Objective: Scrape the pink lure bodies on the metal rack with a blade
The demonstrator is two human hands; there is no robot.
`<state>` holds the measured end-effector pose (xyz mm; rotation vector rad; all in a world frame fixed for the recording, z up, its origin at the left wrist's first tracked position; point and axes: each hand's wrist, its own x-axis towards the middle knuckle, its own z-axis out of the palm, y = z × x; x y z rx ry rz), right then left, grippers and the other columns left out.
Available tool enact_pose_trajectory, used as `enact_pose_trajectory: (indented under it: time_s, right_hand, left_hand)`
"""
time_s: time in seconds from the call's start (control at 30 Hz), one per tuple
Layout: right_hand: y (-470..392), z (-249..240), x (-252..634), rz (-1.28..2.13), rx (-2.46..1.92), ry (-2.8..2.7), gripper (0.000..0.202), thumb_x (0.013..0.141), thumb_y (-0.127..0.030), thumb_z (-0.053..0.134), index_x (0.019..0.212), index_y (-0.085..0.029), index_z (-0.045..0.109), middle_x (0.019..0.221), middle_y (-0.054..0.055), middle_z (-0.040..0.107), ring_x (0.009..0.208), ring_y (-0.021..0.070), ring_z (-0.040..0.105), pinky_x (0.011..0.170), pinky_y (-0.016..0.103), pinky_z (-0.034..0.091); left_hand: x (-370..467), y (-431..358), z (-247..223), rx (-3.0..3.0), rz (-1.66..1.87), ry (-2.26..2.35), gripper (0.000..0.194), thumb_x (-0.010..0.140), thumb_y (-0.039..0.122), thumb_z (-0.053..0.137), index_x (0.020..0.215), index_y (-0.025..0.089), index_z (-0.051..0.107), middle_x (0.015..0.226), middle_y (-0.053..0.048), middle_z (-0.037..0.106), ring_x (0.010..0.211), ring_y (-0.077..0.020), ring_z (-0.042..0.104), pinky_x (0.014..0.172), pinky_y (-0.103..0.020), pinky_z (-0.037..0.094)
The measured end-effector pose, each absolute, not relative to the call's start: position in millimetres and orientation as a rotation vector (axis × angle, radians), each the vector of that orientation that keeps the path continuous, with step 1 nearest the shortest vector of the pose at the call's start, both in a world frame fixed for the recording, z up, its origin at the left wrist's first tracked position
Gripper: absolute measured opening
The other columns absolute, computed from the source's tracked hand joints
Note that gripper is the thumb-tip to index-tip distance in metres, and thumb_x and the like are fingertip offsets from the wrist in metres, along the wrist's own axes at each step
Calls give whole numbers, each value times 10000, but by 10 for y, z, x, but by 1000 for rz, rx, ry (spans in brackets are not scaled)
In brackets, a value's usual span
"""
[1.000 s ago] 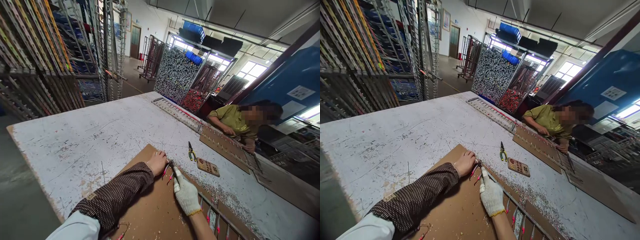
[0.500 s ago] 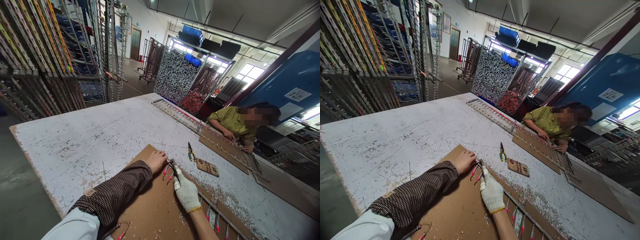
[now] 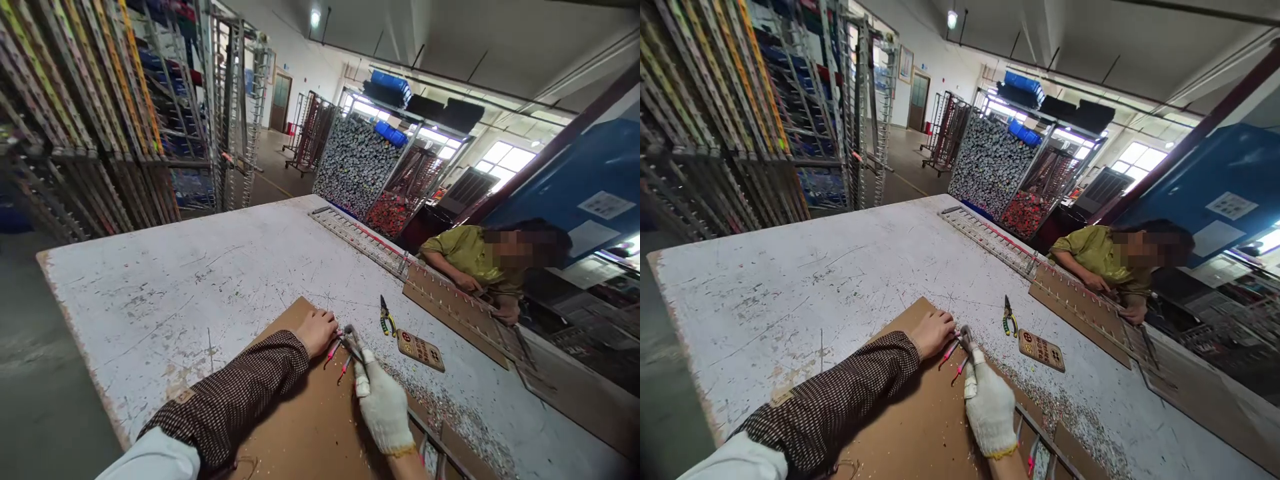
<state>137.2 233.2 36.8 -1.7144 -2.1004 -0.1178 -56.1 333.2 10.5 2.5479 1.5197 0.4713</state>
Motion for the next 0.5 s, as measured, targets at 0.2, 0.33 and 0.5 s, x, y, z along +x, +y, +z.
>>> enact_pose_trajectory:
  time_s: [0.2, 0.33, 0.5]
  right_hand:
    - [2272, 325, 1416, -265, -1711, -2050, 513, 995, -335, 395, 1458, -128, 475, 722, 88, 710, 635, 220, 661, 637, 306, 483]
    - [2325, 310, 1411, -189, -1802, -2210, 441, 983, -302, 417, 1399, -270, 559, 700, 28, 712, 542, 177, 638, 535, 251, 425]
    - [2296, 440, 1386, -278, -1666, -1930, 518, 1020, -393, 360, 1433, -122, 515, 683, 77, 694, 618, 203, 642, 638, 290, 468]
  left_hand:
    - [-551, 3323, 123, 2514, 463, 1531, 283, 1010, 374, 435, 972, 200, 654, 1120, -89, 614, 1081, -251, 522, 849, -394, 389]
    - [-548, 3320, 117, 2515, 476, 1525, 223, 993, 348, 479, 984, 203, 648, 1128, -92, 608, 1088, -247, 517, 854, -386, 381]
    - [-550, 3314, 118, 2512, 479, 1528, 233, 1003, 342, 455, 986, 198, 637, 1136, -89, 607, 1084, -247, 517, 851, -387, 377]
